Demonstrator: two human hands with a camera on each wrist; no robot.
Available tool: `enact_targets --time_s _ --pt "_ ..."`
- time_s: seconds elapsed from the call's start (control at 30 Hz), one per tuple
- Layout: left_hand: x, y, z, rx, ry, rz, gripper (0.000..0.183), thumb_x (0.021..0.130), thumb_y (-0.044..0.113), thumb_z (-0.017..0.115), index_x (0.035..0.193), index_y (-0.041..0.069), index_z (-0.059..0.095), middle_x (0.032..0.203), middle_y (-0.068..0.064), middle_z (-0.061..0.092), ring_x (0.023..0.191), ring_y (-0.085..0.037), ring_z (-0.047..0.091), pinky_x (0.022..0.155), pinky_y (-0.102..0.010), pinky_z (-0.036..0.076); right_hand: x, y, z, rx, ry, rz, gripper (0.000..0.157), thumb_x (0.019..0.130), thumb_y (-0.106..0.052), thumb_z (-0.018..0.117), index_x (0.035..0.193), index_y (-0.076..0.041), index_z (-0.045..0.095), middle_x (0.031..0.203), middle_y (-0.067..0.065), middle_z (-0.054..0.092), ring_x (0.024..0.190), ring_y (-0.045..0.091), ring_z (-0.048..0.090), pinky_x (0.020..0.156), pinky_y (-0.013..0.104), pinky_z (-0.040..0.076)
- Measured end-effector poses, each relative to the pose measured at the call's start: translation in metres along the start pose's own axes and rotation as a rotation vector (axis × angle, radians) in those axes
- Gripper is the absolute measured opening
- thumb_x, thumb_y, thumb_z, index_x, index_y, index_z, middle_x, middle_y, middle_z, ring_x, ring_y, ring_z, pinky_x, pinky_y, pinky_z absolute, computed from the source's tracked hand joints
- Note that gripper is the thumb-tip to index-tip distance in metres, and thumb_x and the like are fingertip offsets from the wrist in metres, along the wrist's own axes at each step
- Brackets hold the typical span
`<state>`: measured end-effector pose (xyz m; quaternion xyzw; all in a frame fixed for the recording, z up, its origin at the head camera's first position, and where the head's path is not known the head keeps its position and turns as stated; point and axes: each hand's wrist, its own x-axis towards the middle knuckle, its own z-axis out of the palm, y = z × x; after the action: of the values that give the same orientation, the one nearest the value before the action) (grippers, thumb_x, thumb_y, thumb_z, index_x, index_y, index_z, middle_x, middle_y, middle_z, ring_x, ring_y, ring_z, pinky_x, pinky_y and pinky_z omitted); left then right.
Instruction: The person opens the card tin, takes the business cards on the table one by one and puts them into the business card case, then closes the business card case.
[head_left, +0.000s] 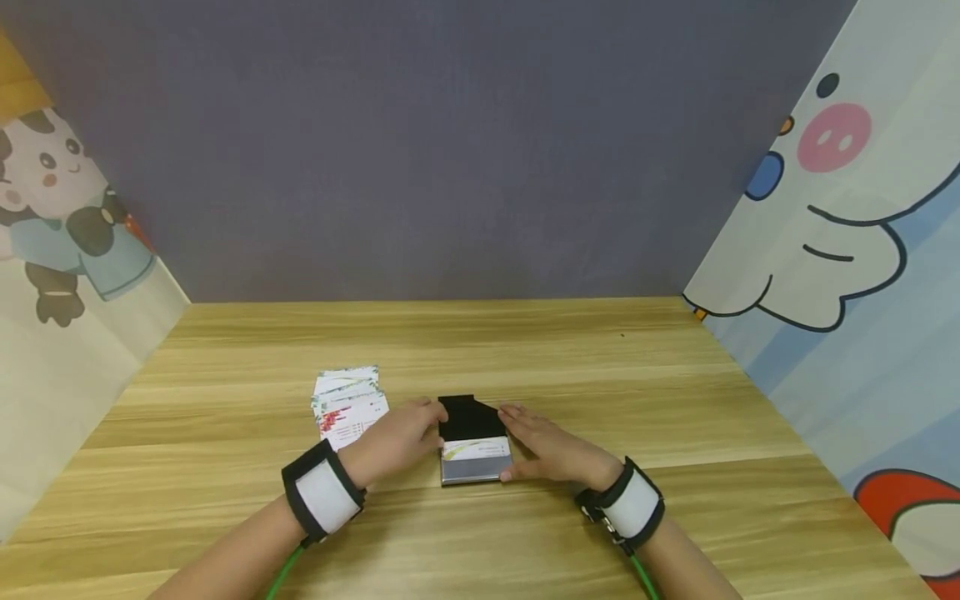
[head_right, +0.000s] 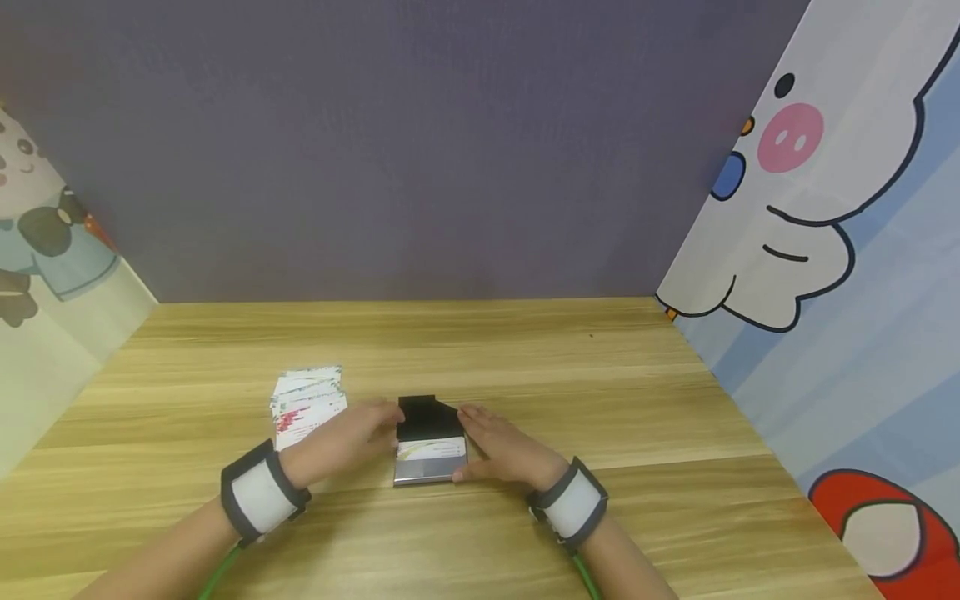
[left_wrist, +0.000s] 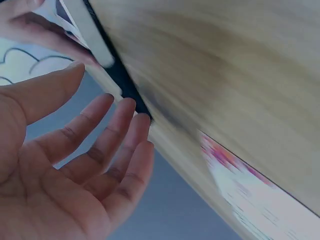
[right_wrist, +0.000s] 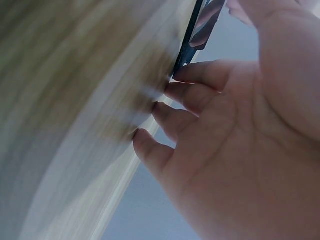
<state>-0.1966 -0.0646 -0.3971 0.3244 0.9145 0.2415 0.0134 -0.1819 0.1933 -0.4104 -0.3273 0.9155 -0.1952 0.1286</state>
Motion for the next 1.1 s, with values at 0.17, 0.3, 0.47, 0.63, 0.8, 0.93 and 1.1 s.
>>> enact_targets --time_s 0.17,0.3,0.47,0.63,0.8,0.93,1.1 --pt "-0.012 -0.016 -0.009 0.043 0.074 -0.020 0.024 0.077 0.011 0.069 0.098 0.001 0.062 0.091 -0.012 0.062 0.084 -0.024 0.057 0.075 -0.040 0.052 0.000 0.000 0.000 -0.003 -0.003 -0.012 0.088 0.080 -0.049 0.058 0.140 0.004 0.021 0.149 0.024 0.019 0.134 0.037 0.015 0.108 0.056 0.021" --pt "-0.019 -0.027 -0.018 0.070 0.094 -0.071 0.027 0.074 0.011 0.071 0.097 0.001 0.063 0.090 -0.013 0.062 0.082 -0.025 0.056 0.073 -0.041 0.052 0.000 -0.001 -0.001 -0.005 -0.004 -0.016 0.088 0.081 -0.049 0.058 0.140 0.004 0.021 0.148 0.025 0.019 0.134 0.037 0.014 0.108 0.055 0.021" --pt "-0.031 -0.042 -0.027 0.127 0.087 -0.163 0.032 0.071 0.014 0.074 0.098 0.001 0.062 0.096 -0.016 0.061 0.088 -0.033 0.055 0.076 -0.047 0.051 0.000 -0.001 -0.002 -0.001 -0.009 -0.013 0.088 0.081 -0.049 0.057 0.141 0.004 0.020 0.149 0.025 0.018 0.135 0.037 0.014 0.108 0.055 0.020" --pt "-0.045 -0.054 -0.037 0.158 0.067 -0.215 0.047 0.067 0.017 0.076 0.105 -0.005 0.059 0.098 -0.021 0.058 0.088 -0.037 0.052 0.078 -0.051 0.049 0.000 -0.001 -0.002 0.002 -0.008 -0.012 0.087 0.082 -0.048 0.057 0.140 0.004 0.020 0.149 0.025 0.018 0.135 0.037 0.013 0.108 0.055 0.020" --pt "-0.056 -0.064 -0.043 0.175 0.060 -0.237 0.054 0.062 0.020 0.079 0.105 -0.007 0.059 0.095 -0.020 0.057 0.083 -0.034 0.051 0.076 -0.051 0.049 -0.001 -0.002 -0.002 0.005 -0.005 -0.018 0.087 0.082 -0.047 0.058 0.140 0.005 0.020 0.148 0.026 0.018 0.134 0.039 0.014 0.108 0.056 0.020" --pt "-0.060 -0.068 -0.044 0.179 0.051 -0.252 0.054 0.060 0.020 0.080 0.103 -0.006 0.060 0.089 -0.016 0.056 0.079 -0.030 0.051 0.072 -0.048 0.049 -0.001 -0.003 -0.003 0.009 -0.001 -0.016 0.087 0.081 -0.047 0.058 0.140 0.005 0.021 0.148 0.026 0.018 0.134 0.039 0.014 0.108 0.056 0.020" --pt "-0.064 -0.069 -0.046 0.185 0.045 -0.263 0.052 0.060 0.020 0.081 0.101 -0.005 0.061 0.084 -0.011 0.053 0.074 -0.025 0.047 0.068 -0.044 0.047 -0.002 -0.004 -0.003 0.010 0.004 -0.016 0.086 0.081 -0.046 0.059 0.140 0.005 0.021 0.148 0.026 0.019 0.134 0.039 0.014 0.108 0.056 0.021"
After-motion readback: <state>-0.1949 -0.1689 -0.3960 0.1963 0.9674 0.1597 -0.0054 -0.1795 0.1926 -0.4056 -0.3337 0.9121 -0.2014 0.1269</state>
